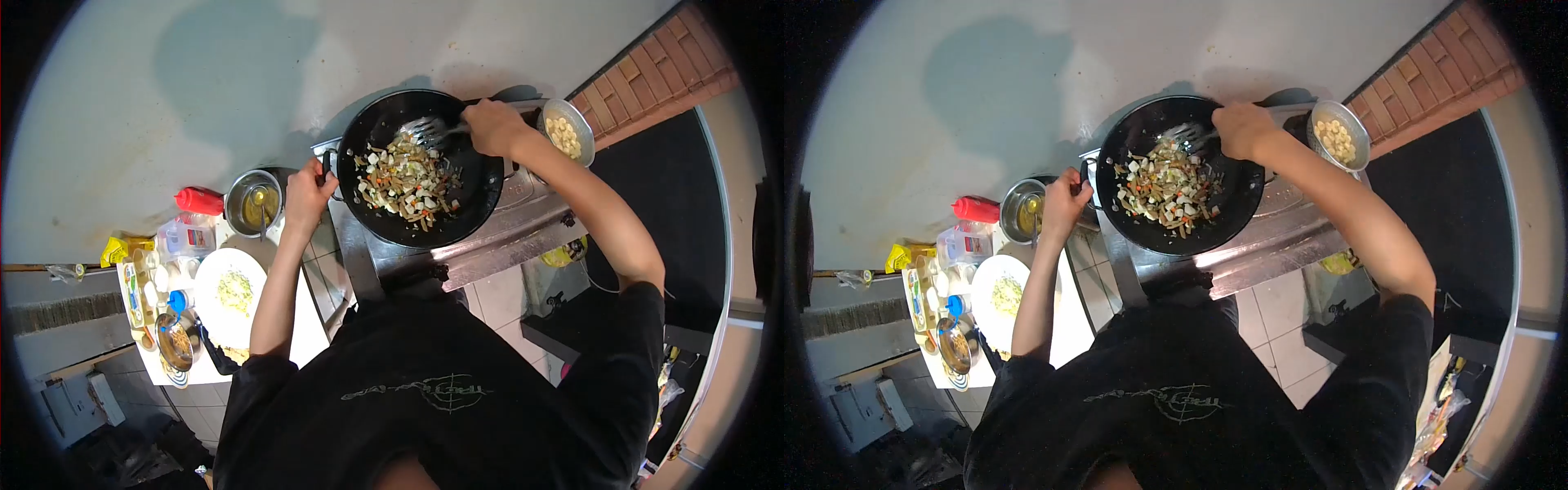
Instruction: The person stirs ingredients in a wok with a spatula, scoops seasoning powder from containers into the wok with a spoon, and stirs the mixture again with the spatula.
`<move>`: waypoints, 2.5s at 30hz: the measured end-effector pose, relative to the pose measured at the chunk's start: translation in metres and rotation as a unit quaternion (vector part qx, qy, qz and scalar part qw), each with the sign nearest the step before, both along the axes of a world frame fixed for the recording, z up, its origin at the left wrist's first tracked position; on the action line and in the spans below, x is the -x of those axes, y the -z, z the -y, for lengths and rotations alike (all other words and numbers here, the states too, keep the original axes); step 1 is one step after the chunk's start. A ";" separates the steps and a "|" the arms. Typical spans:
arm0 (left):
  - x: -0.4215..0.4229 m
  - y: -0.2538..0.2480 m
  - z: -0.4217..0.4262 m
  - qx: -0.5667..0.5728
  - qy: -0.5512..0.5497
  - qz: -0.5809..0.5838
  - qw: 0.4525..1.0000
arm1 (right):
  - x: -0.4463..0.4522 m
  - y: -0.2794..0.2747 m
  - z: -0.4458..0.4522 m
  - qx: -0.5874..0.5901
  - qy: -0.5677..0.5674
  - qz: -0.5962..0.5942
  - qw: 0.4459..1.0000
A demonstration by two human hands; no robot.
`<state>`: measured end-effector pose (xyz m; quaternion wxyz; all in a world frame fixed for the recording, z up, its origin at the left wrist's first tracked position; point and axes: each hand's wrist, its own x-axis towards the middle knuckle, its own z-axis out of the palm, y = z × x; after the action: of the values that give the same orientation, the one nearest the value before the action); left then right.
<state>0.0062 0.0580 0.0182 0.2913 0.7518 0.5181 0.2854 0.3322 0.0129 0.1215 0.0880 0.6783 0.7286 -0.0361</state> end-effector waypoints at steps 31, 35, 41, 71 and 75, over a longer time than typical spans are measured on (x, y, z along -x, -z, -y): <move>0.002 -0.006 -0.003 0.016 0.010 0.011 1.000 | -0.004 -0.050 -0.010 -0.007 -0.146 -0.042 0.988; 0.000 -0.007 -0.003 0.020 0.014 0.007 1.000 | -0.016 -0.028 -0.023 0.043 -0.109 0.118 0.986; 0.002 -0.006 -0.002 0.012 0.006 -0.007 1.000 | -0.023 0.026 0.017 0.115 -0.090 -0.213 0.966; -0.004 -0.014 0.022 0.042 -0.052 -0.051 0.996 | 0.069 -0.019 0.200 -0.039 0.066 -0.127 0.989; -0.003 -0.008 0.024 0.029 -0.062 -0.044 0.997 | 0.101 -0.051 0.229 0.093 0.073 -0.118 0.986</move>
<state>0.0092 0.0341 0.0263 0.2717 0.7214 0.5841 0.2541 0.2314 -0.2163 0.1726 0.0616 0.7095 0.6760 -0.1896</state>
